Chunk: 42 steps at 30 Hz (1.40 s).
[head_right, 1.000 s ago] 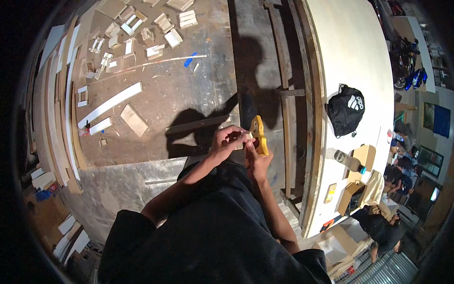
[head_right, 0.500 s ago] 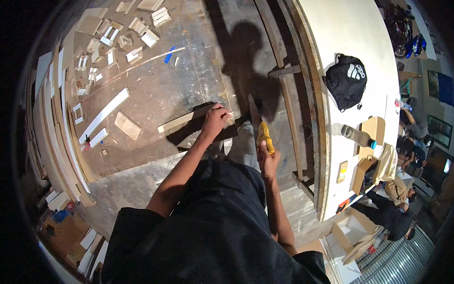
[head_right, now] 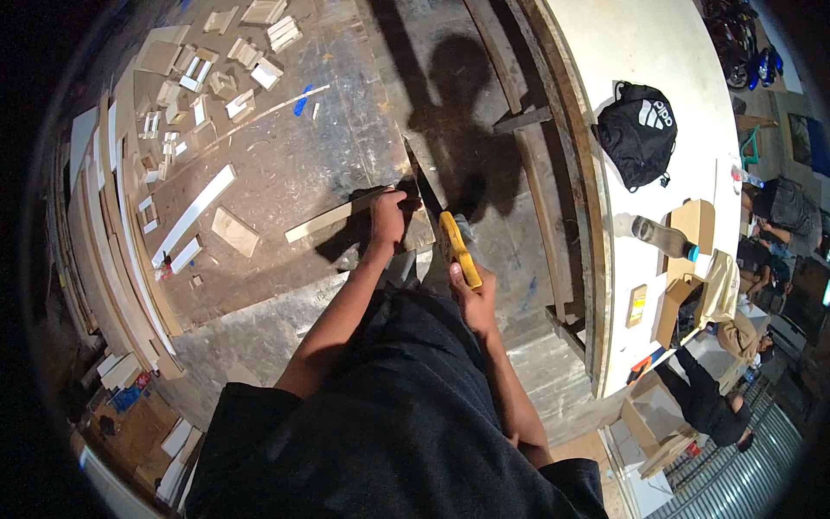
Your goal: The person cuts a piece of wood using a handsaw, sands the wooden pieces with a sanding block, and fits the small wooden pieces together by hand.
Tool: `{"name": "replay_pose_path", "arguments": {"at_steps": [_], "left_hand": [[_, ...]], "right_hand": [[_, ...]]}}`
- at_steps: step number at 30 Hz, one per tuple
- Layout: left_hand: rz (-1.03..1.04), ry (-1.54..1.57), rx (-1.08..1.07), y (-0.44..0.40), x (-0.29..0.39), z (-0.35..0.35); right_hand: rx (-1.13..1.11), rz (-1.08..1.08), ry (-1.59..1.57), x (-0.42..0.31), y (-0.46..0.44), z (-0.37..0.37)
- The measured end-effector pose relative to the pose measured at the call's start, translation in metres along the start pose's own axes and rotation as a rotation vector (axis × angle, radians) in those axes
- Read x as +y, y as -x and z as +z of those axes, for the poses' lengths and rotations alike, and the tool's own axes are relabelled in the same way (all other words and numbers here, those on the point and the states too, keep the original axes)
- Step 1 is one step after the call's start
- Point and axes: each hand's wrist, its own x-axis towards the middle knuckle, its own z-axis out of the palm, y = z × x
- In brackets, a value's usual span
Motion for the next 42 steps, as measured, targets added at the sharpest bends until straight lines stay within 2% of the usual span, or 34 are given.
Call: {"name": "replay_pose_path", "arguments": {"at_steps": [8, 10, 11, 14, 16, 17, 19, 20, 22, 23, 29, 32, 36, 39, 41, 42], "left_hand": [[-0.006, 0.053, 0.125, -0.002, -0.018, 0.011], [-0.027, 0.002, -0.007, -0.008, -0.017, 0.004], [-0.030, 0.003, -0.003, -0.007, -0.015, 0.001], [-0.027, 0.178, -0.074, -0.006, -0.005, -0.006], [0.017, 0.316, -0.083, -0.004, -0.021, 0.002], [0.018, 0.315, -0.082, -0.007, -0.026, 0.007], [0.041, -0.061, -0.057, -0.008, -0.032, 0.012], [0.031, -0.065, -0.064, -0.006, -0.035, 0.015], [-0.053, 0.012, 0.069, -0.004, -0.031, 0.018], [-0.024, 0.008, 0.083, -0.004, -0.028, 0.018], [-0.106, 0.055, 0.102, -0.005, -0.004, 0.005], [0.002, -0.005, 0.091, -0.007, -0.012, 0.005], [0.029, 0.014, 0.131, -0.009, -0.018, 0.010], [0.067, -0.026, 0.095, -0.012, -0.038, 0.015], [0.085, 0.198, -0.079, -0.011, -0.017, -0.007], [0.080, 0.201, -0.079, -0.009, -0.011, -0.009]], "right_hand": [[0.014, 0.031, 0.107, -0.015, -0.001, 0.010], [0.027, 0.047, 0.104, -0.028, -0.004, 0.016], [0.034, 0.076, 0.111, -0.037, -0.008, 0.017], [0.064, 0.103, 0.129, -0.050, -0.012, 0.024], [0.107, 0.075, 0.295, -0.052, -0.010, 0.029], [0.106, 0.073, 0.294, -0.052, -0.010, 0.027], [0.094, 0.069, 0.170, -0.046, -0.006, 0.021], [0.092, 0.082, 0.168, -0.041, -0.005, 0.019], [0.152, 0.053, 0.212, -0.031, -0.001, 0.015], [0.076, 0.071, 0.258, -0.031, -0.005, 0.008], [0.025, 0.046, 0.270, -0.032, -0.007, 0.013], [0.036, 0.070, 0.240, -0.032, -0.005, 0.013], [0.018, 0.079, 0.291, -0.033, -0.009, 0.013], [0.017, 0.075, 0.324, -0.056, -0.012, 0.022], [-0.028, 0.131, 0.344, -0.068, -0.013, 0.023], [-0.030, 0.135, 0.349, -0.066, -0.013, 0.023]]}}
